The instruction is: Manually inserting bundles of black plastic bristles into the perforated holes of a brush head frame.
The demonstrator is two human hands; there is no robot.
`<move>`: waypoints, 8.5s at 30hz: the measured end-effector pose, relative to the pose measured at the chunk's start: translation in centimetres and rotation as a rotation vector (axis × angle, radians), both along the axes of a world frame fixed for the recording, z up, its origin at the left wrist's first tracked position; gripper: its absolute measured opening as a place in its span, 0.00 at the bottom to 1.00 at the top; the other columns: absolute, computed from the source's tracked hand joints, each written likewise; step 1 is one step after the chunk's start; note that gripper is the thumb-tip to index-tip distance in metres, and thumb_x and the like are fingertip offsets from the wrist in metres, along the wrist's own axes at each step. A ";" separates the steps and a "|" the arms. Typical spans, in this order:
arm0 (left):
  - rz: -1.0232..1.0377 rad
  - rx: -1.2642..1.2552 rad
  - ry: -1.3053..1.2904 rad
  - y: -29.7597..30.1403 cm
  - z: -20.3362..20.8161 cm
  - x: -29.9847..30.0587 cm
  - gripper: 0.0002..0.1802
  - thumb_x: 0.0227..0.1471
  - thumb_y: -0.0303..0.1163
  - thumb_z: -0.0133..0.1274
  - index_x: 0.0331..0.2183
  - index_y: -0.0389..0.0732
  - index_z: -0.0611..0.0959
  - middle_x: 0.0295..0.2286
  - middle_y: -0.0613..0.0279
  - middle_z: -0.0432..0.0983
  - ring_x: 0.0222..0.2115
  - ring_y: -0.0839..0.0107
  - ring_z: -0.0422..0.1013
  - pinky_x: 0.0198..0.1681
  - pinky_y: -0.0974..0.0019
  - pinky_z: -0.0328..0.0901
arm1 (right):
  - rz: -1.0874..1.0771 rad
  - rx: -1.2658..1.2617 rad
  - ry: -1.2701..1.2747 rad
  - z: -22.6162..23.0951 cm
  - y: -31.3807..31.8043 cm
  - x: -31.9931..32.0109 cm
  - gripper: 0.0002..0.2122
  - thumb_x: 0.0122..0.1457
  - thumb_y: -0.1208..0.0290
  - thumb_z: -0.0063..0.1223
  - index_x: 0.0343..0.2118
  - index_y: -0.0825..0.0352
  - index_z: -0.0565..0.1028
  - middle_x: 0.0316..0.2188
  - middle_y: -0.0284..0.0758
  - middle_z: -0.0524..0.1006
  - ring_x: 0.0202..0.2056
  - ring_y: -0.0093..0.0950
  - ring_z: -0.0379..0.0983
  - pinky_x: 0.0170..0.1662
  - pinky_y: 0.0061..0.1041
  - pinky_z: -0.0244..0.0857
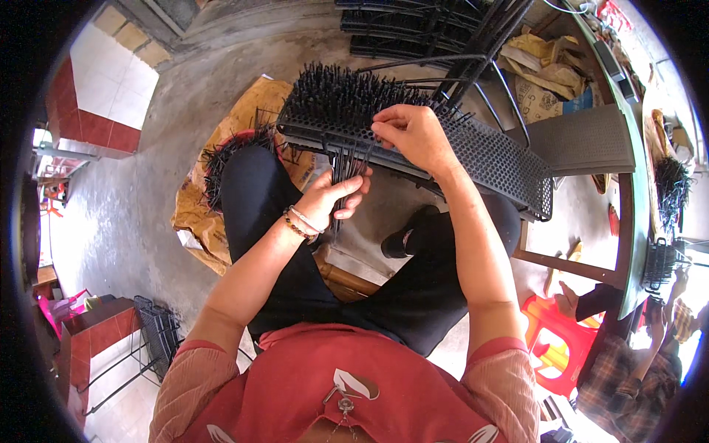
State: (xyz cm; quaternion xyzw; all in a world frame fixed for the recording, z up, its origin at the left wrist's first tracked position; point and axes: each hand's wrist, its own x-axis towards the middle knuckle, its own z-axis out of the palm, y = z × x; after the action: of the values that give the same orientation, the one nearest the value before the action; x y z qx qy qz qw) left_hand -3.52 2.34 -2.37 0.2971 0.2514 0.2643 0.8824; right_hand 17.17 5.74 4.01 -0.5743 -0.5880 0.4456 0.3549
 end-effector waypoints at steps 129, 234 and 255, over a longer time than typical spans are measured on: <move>-0.112 -0.076 0.102 -0.1 -1.5 1.5 0.14 0.56 0.30 0.51 0.43 0.35 0.75 0.37 0.64 0.72 0.35 0.73 0.71 0.41 0.62 0.72 | -0.219 0.586 -0.515 -0.8 0.8 -0.9 0.10 0.52 0.68 0.59 0.32 0.70 0.78 0.22 0.40 0.76 0.22 0.34 0.73 0.27 0.27 0.66; -0.247 -0.003 0.063 2.8 -0.9 6.8 0.16 0.57 0.35 0.49 0.43 0.35 0.75 0.32 0.61 0.74 0.32 0.73 0.72 0.37 0.65 0.71 | -0.337 0.001 0.232 -1.3 -3.4 7.9 0.10 0.59 0.68 0.53 0.33 0.71 0.77 0.25 0.31 0.78 0.26 0.16 0.72 0.28 0.15 0.63; -0.441 -0.146 0.038 3.2 -2.3 8.3 0.17 0.59 0.36 0.46 0.44 0.34 0.74 0.35 0.52 0.76 0.38 0.62 0.74 0.43 0.55 0.71 | -0.614 0.518 -0.302 -3.7 1.8 9.6 0.07 0.58 0.73 0.52 0.34 0.73 0.74 0.26 0.39 0.79 0.29 0.24 0.78 0.33 0.20 0.69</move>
State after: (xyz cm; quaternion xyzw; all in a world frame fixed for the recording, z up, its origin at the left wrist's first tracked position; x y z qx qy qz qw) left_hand 4.77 5.51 -4.63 0.2850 0.2152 0.0405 0.9332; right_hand 26.72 7.59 0.28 -0.6735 -0.5274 0.0680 0.5135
